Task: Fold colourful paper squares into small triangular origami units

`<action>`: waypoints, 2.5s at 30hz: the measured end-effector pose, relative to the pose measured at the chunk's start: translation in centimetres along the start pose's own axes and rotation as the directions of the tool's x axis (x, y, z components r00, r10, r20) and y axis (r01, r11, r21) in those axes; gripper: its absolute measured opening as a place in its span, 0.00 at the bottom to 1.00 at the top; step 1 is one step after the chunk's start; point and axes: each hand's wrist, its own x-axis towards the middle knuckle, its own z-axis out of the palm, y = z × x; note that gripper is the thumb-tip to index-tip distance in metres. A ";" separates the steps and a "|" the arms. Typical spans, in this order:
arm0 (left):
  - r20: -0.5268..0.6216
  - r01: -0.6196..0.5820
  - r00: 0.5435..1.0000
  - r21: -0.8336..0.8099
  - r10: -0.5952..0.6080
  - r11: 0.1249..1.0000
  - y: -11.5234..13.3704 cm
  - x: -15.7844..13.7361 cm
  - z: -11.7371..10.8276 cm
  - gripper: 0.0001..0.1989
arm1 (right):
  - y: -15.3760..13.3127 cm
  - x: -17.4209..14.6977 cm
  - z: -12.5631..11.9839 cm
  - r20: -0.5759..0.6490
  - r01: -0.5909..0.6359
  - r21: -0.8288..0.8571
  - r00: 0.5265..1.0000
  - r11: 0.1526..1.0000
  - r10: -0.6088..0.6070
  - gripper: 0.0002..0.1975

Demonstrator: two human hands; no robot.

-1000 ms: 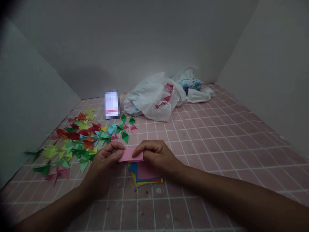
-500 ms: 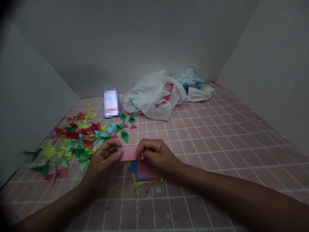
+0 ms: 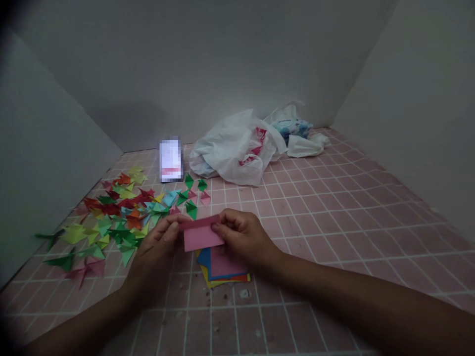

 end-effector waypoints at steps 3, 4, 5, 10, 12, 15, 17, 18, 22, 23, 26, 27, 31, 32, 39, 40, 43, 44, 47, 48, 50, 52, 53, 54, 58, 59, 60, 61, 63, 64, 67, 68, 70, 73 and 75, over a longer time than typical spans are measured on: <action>0.024 -0.047 0.999 -0.030 0.048 0.998 0.0 0.0 0.0 0.15 | 0.3 0.0 -0.1 0.007 -0.069 0.083 0.998 0.994 0.068 0.16; 0.035 -0.053 0.998 -0.026 0.054 0.998 0.1 0.0 0.1 0.15 | 0.3 0.0 -0.1 0.003 -0.080 0.090 0.997 0.993 0.080 0.17; 0.042 -0.055 0.998 -0.013 0.056 0.998 0.3 0.0 0.1 0.15 | 0.3 -0.1 -0.1 0.001 -0.086 0.092 0.996 0.992 0.086 0.17; -0.016 -0.017 1.000 0.098 0.019 0.995 1.0 0.0 0.5 0.14 | 0.3 -0.3 0.1 0.037 -0.099 0.088 0.995 0.991 0.097 0.19; -0.043 0.016 0.999 0.110 -0.012 0.994 1.0 0.0 0.4 0.14 | 0.3 -0.4 0.1 0.085 -0.110 0.106 0.991 0.988 0.101 0.20; -0.054 0.059 0.997 0.080 -0.054 0.995 0.7 0.1 0.1 0.14 | 0.2 -0.3 0.1 0.150 -0.059 0.146 0.988 0.988 0.037 0.20; -0.057 0.085 0.995 0.060 -0.082 0.995 0.6 0.1 0.0 0.15 | 0.0 -0.3 0.1 0.162 -0.005 0.174 0.986 0.985 -0.024 0.20; -0.060 0.100 0.993 0.043 -0.097 0.994 0.6 0.2 0.0 0.15 | -0.1 -0.3 0.1 0.170 0.013 0.187 0.984 0.982 -0.046 0.20; -0.055 0.190 0.980 -0.069 -0.194 0.979 0.7 0.2 0.6 0.16 | -0.6 -0.5 0.2 0.212 0.030 0.221 0.974 0.975 -0.078 0.19; -0.042 0.218 0.974 -0.104 -0.223 0.970 0.8 0.1 0.8 0.16 | -0.8 -0.5 0.2 0.219 0.029 0.225 0.973 0.974 -0.079 0.20; 0.030 0.293 0.956 -0.187 -0.292 0.938 0.7 -0.2 1.3 0.14 | -1.2 -0.8 0.4 0.224 0.021 0.223 0.972 0.975 -0.072 0.21; 0.070 0.309 0.951 -0.205 -0.301 0.929 0.6 -0.3 1.4 0.13 | -1.4 -0.9 0.4 0.221 0.008 0.230 0.973 0.973 -0.060 0.21; 0.202 0.350 0.931 -0.252 -0.305 0.902 0.5 -0.6 1.4 0.15 | -1.6 -1.1 0.6 0.223 -0.080 0.302 0.975 0.950 0.012 0.21; 0.203 0.358 0.928 -0.256 -0.312 0.898 0.6 -0.7 1.4 0.14 | -1.5 -1.0 0.6 0.237 -0.097 0.327 0.971 0.940 0.018 0.21; 0.071 0.309 0.951 -0.300 -0.302 0.902 1.1 -0.6 1.5 0.13 | -0.3 -0.3 0.7 0.238 -0.207 0.414 0.965 0.887 0.115 0.20; 0.056 0.287 0.958 -0.294 -0.283 0.912 1.1 -0.6 1.4 0.14 | -0.3 -0.2 0.6 0.237 -0.216 0.359 0.962 0.908 0.135 0.21; 0.003 0.192 0.981 -0.181 -0.195 0.965 1.3 -0.5 1.1 0.16 | -1.3 0.0 -0.2 0.169 -0.077 -0.040 0.982 0.996 0.083 0.19; -0.013 0.153 0.988 -0.100 -0.155 0.983 1.5 -0.6 1.0 0.17 | -1.8 0.0 -0.5 0.115 0.077 -0.235 0.992 0.969 -0.051 0.15; -0.037 0.025 0.999 0.187 -0.019 0.982 2.1 -0.9 0.8 0.18 | -3.0 -0.6 -0.8 0.094 0.481 -0.603 0.835 0.636 -0.542 0.09; -0.031 -0.013 0.999 0.259 0.021 0.966 2.3 -1.0 0.8 0.18 | -3.1 -0.9 -0.7 0.174 0.569 -0.634 0.765 0.523 -0.620 0.12; 0.004 -0.047 0.999 0.315 0.048 0.948 2.4 -1.3 1.0 0.18 | -2.7 -1.5 -0.1 0.352 0.677 -0.640 0.680 0.365 -0.644 0.15; 0.059 -0.007 0.998 0.246 -0.008 0.969 2.3 -1.5 1.1 0.19 | -1.9 -2.0 0.7 0.436 0.708 -0.631 0.662 0.318 -0.609 0.13; 0.090 0.035 0.995 0.185 -0.052 0.982 2.1 -1.5 1.1 0.19 | -1.4 -2.2 1.0 0.435 0.710 -0.611 0.670 0.349 -0.601 0.09; 0.118 0.078 0.989 0.124 -0.092 0.989 1.9 -1.5 1.2 0.18 | -1.1 -2.2 1.2 0.422 0.713 -0.577 0.678 0.399 -0.602 0.06; 0.199 0.132 0.972 -0.017 -0.126 0.991 1.2 -1.4 1.2 0.16 | -0.7 -2.0 1.3 0.364 0.668 -0.391 0.744 0.633 -0.560 0.05; 0.207 0.129 0.971 -0.033 -0.120 0.991 1.1 -1.3 1.2 0.15 | -0.7 -1.9 1.2 0.350 0.649 -0.353 0.759 0.674 -0.549 0.05; 0.209 0.125 0.971 -0.046 -0.113 0.991 1.0 -1.2 1.2 0.14 | -0.8 -1.9 1.1 0.337 0.632 -0.320 0.773 0.706 -0.538 0.05; 0.202 0.116 0.974 -0.051 -0.104 0.992 1.0 -1.2 1.2 0.13 | -0.9 -1.8 1.0 0.322 0.614 -0.288 0.785 0.735 -0.530 0.05; 0.172 0.080 0.982 -0.036 -0.072 0.996 1.1 -1.1 1.2 0.12 | -0.9 -1.7 0.9 0.290 0.565 -0.221 0.816 0.795 -0.500 0.05; 0.159 0.053 0.986 -0.014 -0.050 0.998 1.1 -1.1 1.2 0.11 | -0.9 -1.7 0.9 0.276 0.531 -0.185 0.836 0.827 -0.474 0.05; 0.122 -0.028 0.992 0.068 0.019 0.997 1.3 -1.3 1.2 0.09 | -0.8 -1.4 0.8 0.258 0.400 -0.078 0.893 0.913 -0.369 0.06; 0.110 -0.051 0.993 0.091 0.041 0.995 1.4 -1.3 1.2 0.08 | -0.8 -1.3 0.7 0.261 0.361 -0.049 0.905 0.931 -0.337 0.06; 0.089 -0.096 0.992 0.139 0.085 0.986 1.4 -1.4 1.2 0.07 | -0.7 -1.1 0.6 0.264 0.298 0.003 0.920 0.955 -0.288 0.07; 0.072 -0.151 0.988 0.214 0.139 0.965 1.4 -1.5 1.1 0.06 | -0.8 -1.0 0.5 0.273 0.207 0.079 0.936 0.975 -0.221 0.07; 0.072 -0.171 0.985 0.246 0.158 0.954 1.4 -1.6 1.1 0.06 | -0.8 -1.0 0.5 0.274 0.142 0.115 0.947 0.983 -0.168 0.07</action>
